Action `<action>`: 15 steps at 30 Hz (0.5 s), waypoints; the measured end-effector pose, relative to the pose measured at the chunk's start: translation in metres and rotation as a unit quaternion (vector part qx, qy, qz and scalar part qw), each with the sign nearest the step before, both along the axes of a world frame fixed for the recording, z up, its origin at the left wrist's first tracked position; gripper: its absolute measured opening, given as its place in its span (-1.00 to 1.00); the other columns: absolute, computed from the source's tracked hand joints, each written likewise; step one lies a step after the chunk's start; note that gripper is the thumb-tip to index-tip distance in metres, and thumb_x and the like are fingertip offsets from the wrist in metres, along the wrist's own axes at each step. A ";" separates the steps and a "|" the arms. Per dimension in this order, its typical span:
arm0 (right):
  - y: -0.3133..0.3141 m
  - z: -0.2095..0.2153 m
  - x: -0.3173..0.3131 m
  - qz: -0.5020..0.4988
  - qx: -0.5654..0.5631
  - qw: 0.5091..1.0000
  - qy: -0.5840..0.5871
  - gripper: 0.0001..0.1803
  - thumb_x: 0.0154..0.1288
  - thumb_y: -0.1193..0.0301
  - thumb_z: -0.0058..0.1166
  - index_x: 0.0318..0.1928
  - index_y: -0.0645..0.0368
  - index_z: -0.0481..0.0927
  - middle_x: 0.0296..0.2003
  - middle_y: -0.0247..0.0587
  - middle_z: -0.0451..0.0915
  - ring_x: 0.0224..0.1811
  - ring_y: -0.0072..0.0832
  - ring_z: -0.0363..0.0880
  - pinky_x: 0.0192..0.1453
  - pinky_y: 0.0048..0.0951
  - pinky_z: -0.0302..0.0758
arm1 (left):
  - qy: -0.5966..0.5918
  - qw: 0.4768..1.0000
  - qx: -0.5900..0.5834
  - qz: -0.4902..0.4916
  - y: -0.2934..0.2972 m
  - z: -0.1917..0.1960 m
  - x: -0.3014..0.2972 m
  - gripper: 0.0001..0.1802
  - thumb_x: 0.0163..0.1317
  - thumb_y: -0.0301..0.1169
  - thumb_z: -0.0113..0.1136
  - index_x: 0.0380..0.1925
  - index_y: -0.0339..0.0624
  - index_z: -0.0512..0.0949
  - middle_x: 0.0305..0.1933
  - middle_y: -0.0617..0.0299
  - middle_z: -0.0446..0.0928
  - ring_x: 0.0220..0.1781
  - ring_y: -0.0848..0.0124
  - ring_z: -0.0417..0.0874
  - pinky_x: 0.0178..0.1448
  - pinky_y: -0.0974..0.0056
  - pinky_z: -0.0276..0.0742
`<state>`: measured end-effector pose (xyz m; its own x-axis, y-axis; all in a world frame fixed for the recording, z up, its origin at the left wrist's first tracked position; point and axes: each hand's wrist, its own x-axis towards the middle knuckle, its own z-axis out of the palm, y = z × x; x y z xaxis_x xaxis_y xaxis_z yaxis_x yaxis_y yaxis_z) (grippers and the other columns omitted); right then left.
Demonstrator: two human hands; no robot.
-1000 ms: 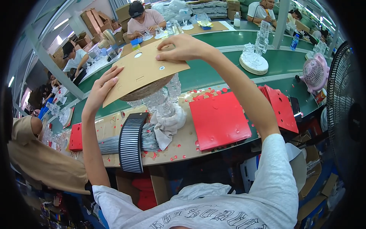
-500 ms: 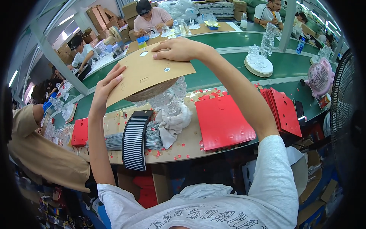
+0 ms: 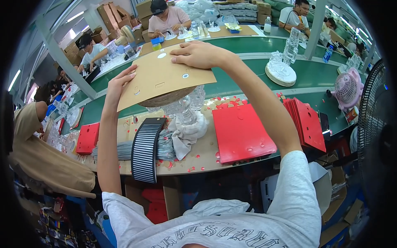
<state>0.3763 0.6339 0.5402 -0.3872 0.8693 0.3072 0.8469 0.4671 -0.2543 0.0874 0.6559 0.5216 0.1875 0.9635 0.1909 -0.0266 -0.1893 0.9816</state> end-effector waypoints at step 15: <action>0.001 -0.002 0.003 0.003 -0.012 1.000 0.014 -0.39 0.41 -0.15 -0.25 0.30 -0.15 0.46 0.36 -0.08 0.30 0.43 -0.20 0.20 0.50 -0.26 0.10 | 0.300 0.921 0.211 -0.128 0.017 0.016 -0.003 -0.60 0.36 -0.31 0.10 0.15 -0.18 0.54 0.32 0.11 0.44 0.28 0.38 0.45 0.32 0.33 0.31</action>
<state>0.3789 0.6351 0.5378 -0.3836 0.8743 0.2974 0.8363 0.4655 -0.2898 0.0842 0.6726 0.5377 0.5919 0.7369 0.3265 0.4003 -0.6204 0.6744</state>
